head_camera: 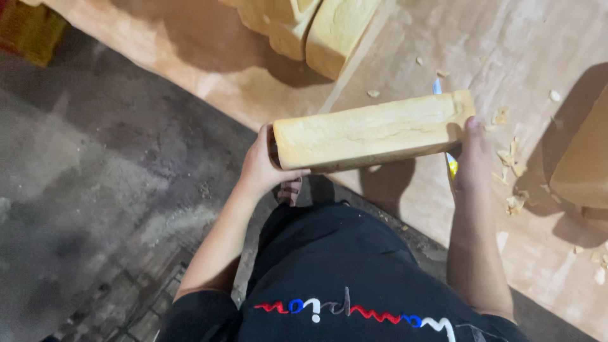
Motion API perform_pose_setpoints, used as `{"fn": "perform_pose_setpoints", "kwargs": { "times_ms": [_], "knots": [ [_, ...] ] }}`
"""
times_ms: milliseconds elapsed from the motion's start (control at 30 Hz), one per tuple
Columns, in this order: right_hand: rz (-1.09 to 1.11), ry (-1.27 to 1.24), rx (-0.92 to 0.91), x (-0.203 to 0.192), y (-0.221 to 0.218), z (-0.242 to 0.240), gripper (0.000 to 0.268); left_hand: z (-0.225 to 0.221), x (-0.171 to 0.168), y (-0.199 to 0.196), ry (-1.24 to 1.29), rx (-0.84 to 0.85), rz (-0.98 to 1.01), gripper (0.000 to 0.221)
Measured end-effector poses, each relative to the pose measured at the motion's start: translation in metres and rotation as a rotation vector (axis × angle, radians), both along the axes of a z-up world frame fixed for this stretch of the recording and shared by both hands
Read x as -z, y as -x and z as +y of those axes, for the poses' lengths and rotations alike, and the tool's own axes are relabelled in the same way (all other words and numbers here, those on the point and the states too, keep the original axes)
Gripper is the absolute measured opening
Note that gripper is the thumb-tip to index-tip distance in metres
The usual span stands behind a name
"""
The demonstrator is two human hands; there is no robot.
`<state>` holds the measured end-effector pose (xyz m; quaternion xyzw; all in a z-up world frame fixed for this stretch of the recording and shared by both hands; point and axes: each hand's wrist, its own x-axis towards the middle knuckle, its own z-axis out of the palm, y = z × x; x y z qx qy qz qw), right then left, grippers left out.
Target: The person uses a knife to scrape and clean the sides of baked bread loaves on a wooden table, moving each loaf individually before placing them into stacks.
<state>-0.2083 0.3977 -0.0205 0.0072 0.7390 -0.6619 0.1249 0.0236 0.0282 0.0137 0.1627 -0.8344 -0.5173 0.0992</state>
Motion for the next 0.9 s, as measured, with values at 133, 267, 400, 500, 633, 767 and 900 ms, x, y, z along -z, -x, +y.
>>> {"fn": "perform_pose_setpoints", "kwargs": {
  "times_ms": [133, 267, 400, 500, 633, 767, 900],
  "knots": [
    [0.410, 0.085, -0.205, -0.072, 0.063, -0.023, 0.058, 0.001, -0.015, 0.020, -0.204, -0.070, 0.335, 0.093],
    [0.484, 0.452, -0.109, -0.109, 0.162, -0.110, 0.034, 0.008, -0.020, 0.091, -0.206, -0.277, 0.629, 0.096],
    [0.385, -0.075, -0.213, -0.060, 0.163, -0.242, 0.075, 0.011, -0.014, 0.156, -0.195, -0.294, 0.739, 0.095],
    [0.350, 0.353, -0.333, -0.023, 0.102, -0.281, 0.105, 0.016, 0.000, 0.175, -0.074, -0.309, 0.550, 0.083],
    [0.230, 0.458, -0.290, -0.032, 0.130, -0.295, 0.102, -0.005, 0.006, 0.216, 0.013, -0.380, 0.509, 0.084],
    [0.426, 0.106, -0.327, -0.009, 0.147, -0.277, 0.074, 0.003, 0.027, 0.211, -0.137, -0.417, 0.514, 0.083],
    [0.517, -0.167, -0.154, 0.024, 0.099, -0.230, 0.068, -0.011, 0.052, 0.155, -0.086, -0.316, 0.631, 0.067]
  ]
}}
